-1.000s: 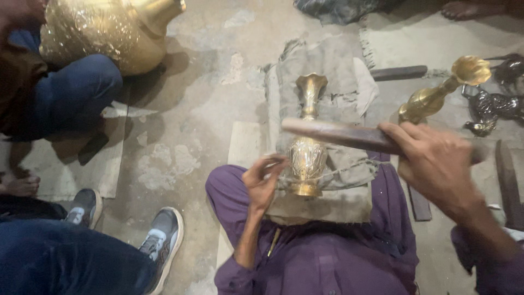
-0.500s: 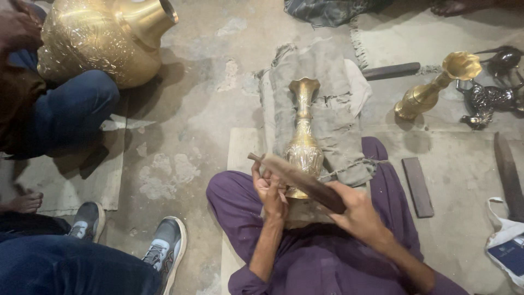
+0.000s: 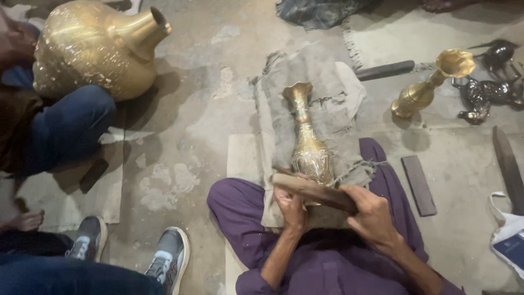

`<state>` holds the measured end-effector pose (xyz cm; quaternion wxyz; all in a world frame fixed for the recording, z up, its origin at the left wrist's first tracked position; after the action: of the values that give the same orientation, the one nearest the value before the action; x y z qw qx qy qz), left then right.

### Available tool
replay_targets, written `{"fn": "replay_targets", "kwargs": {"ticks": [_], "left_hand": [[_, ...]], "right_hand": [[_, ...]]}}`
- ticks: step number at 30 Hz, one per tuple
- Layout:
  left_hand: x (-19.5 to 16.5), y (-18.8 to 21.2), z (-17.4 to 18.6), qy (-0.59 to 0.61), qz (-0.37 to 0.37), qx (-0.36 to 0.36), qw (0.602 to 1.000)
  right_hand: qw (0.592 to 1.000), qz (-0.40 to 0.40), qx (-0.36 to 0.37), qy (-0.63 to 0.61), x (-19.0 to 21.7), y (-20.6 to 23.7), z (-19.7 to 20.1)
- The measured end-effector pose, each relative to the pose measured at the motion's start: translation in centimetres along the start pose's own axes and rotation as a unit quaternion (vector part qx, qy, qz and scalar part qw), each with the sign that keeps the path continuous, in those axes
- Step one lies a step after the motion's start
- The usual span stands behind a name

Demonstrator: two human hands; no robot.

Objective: The person sits on the floor with a brass vase resting on a cloth pad on their lap. They hold a chisel against the vase's decorated surface and strike it with a wooden mallet, repositioning the chisel around the pattern to work the brass surface.

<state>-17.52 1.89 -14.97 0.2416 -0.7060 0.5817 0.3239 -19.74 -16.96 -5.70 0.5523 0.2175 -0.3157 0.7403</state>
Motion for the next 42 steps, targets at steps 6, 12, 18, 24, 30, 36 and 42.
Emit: {"fn": "replay_targets", "kwargs": {"ticks": [6,12,18,24,30,36,42], "left_hand": [[-5.6,-4.2,0.7,-0.227,0.062,0.083,0.968],[-10.8,-13.9,-3.1,-0.340,0.068,0.274,0.897],[-8.8,-17.8,-9.8,-0.397,0.108,0.470,0.781],[-6.5,-17.7,-13.5,-0.353,0.192,0.629,0.665],[-6.3,-17.8,-13.7,-0.360,0.168,0.680,0.616],[-6.1,-16.8,-14.6,-0.368,0.105,0.731,0.565],[-6.8,-15.9,-15.2,-0.382,0.100,0.748,0.534]], "right_hand": [[0.990,-0.090,0.036,-0.101,-1.4,-0.3,0.7],[0.941,-0.211,-0.081,-0.250,-3.5,1.8,3.0],[0.907,-0.080,-0.128,-0.394,-4.5,2.8,0.7],[0.892,-0.230,-0.083,-0.380,-7.5,4.5,0.0],[0.914,-0.301,-0.141,-0.232,-8.6,5.3,3.4],[0.959,-0.187,-0.213,-0.024,-6.6,4.7,5.0],[0.961,-0.105,-0.243,0.075,-5.6,4.5,5.7]]}}
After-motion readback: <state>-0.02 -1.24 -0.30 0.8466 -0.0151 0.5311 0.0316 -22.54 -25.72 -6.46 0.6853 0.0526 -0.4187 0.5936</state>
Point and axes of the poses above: each hand's wrist, its own y-axis away from the middle knuckle, its own z-axis out of the back of the hand, x = y × z, the point moved 4 cm from there along -y, towards the middle knuckle, and after that the axes turned 1 degree about y, right-handed, at the moved point
